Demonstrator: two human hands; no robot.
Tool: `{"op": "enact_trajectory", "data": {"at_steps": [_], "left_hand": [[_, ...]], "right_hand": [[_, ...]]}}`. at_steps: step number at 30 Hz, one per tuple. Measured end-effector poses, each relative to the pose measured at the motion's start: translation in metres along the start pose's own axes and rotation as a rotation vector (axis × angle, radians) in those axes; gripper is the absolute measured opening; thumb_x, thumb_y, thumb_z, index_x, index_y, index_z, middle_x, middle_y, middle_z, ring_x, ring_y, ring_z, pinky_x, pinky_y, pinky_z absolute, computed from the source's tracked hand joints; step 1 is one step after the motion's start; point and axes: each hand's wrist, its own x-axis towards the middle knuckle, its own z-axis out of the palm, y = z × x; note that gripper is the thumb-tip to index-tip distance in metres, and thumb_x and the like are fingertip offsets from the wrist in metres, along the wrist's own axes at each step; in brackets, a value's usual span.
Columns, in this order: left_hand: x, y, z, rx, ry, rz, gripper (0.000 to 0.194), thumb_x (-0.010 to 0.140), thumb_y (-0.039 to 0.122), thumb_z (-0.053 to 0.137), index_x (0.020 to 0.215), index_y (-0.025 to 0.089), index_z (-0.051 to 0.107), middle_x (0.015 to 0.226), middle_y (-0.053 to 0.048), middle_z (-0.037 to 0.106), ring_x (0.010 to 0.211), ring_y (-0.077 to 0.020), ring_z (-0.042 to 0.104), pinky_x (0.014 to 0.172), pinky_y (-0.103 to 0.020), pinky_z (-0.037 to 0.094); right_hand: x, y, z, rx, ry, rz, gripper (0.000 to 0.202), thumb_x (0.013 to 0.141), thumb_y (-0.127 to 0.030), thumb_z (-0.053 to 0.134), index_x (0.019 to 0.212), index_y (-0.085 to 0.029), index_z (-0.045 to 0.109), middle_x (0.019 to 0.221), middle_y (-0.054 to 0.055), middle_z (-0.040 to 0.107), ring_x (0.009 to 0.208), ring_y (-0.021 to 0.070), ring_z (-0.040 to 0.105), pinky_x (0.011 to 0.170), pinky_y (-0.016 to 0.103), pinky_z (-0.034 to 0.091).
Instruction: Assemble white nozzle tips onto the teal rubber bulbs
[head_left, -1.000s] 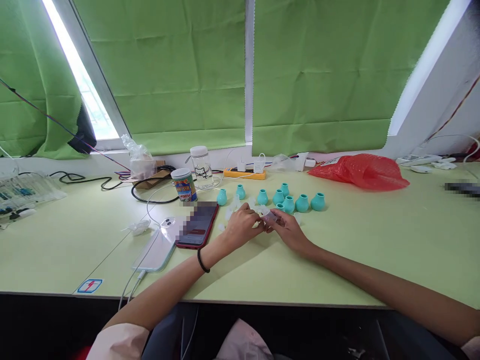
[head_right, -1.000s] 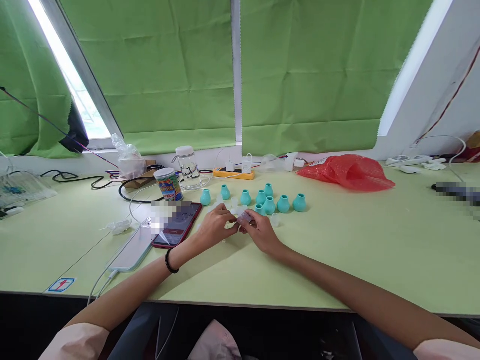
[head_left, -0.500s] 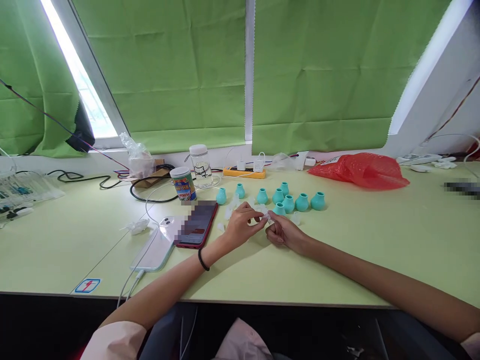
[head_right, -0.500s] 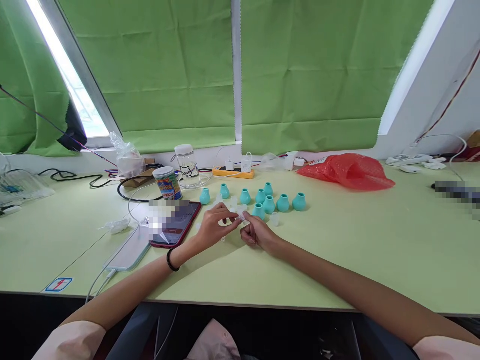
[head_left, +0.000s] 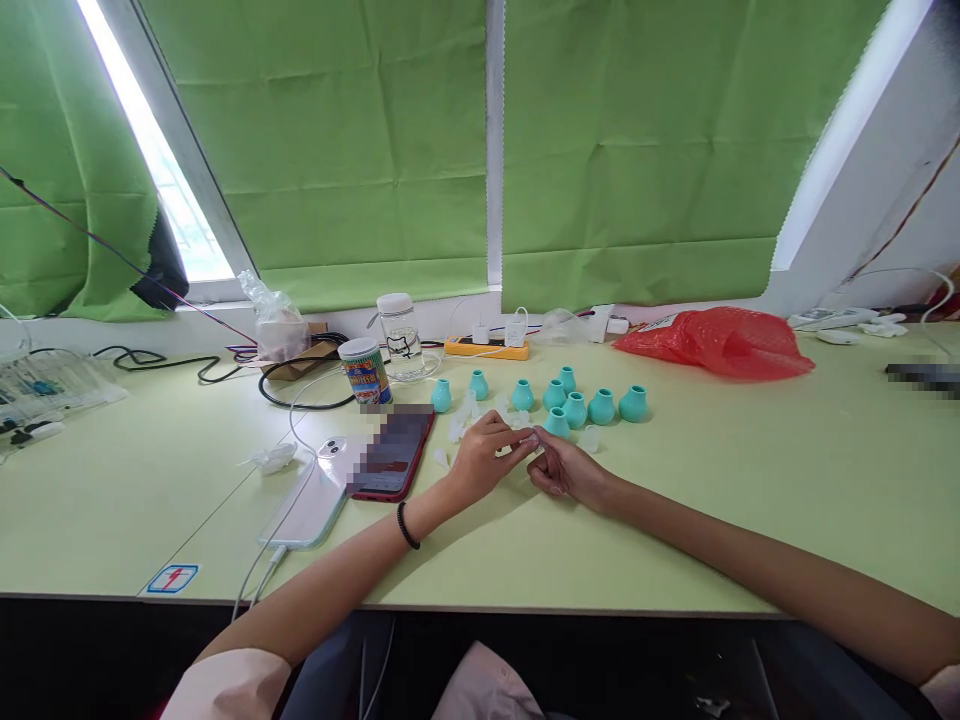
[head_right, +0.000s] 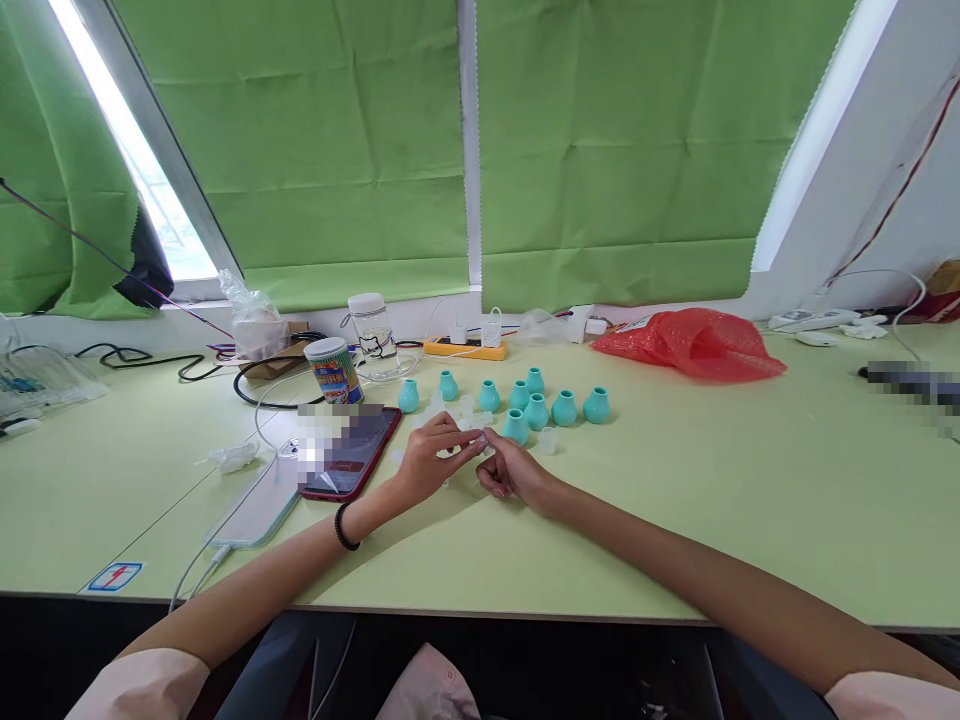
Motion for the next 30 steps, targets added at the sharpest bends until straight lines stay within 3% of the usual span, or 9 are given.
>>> {"op": "enact_trajectory", "data": {"at_steps": [6,12,16,21,30], "left_hand": [[-0.004,-0.003,0.004,0.055,-0.024,0.005,0.023,0.078,0.029,0.044,0.083,0.015,0.063,0.053,-0.002,0.057,0.052,-0.0100,0.042,0.049,-0.022,0.037],[-0.006,-0.003,0.002,0.195,-0.113,0.007,0.027,0.081,0.028,0.039,0.079,0.015,0.063,0.052,-0.003,0.056,0.054,-0.0108,0.043,0.048,-0.021,0.034],[-0.004,0.002,-0.002,0.243,-0.169,0.017,0.028,0.081,0.027,0.038,0.084,0.013,0.061,0.051,-0.003,0.055,0.055,-0.0118,0.044,0.050,-0.022,0.034],[-0.002,0.010,-0.006,0.116,-0.131,-0.048,0.022,0.075,0.023,0.045,0.089,0.015,0.060,0.052,-0.001,0.057,0.053,-0.0115,0.043,0.051,-0.023,0.036],[-0.004,0.011,-0.006,-0.032,0.014,-0.089,0.019,0.069,0.016,0.046,0.081,0.012,0.060,0.052,-0.001,0.055,0.055,-0.0108,0.046,0.052,-0.021,0.038]], "right_hand": [[-0.002,-0.003,-0.002,-0.026,-0.079,0.034,0.056,0.079,-0.054,0.009,0.041,-0.018,0.028,0.027,-0.003,0.029,0.029,0.0057,0.023,0.036,0.020,0.017],[-0.004,-0.004,0.000,0.008,-0.037,-0.032,0.046,0.079,-0.050,0.025,0.049,-0.017,0.037,0.027,-0.006,0.032,0.028,0.0051,0.020,0.036,0.020,0.014],[-0.003,-0.004,-0.002,0.043,-0.067,-0.008,0.050,0.079,-0.050,0.025,0.043,-0.017,0.035,0.026,-0.004,0.032,0.029,0.0050,0.022,0.037,0.021,0.017],[-0.003,-0.004,-0.003,0.046,-0.109,0.006,0.051,0.080,-0.049,0.022,0.050,-0.015,0.045,0.027,-0.004,0.034,0.029,0.0053,0.022,0.038,0.022,0.016],[-0.006,-0.004,0.001,0.081,-0.178,-0.010,0.042,0.080,-0.044,0.023,0.055,-0.016,0.041,0.027,-0.004,0.037,0.029,0.0055,0.023,0.038,0.022,0.014]]}}
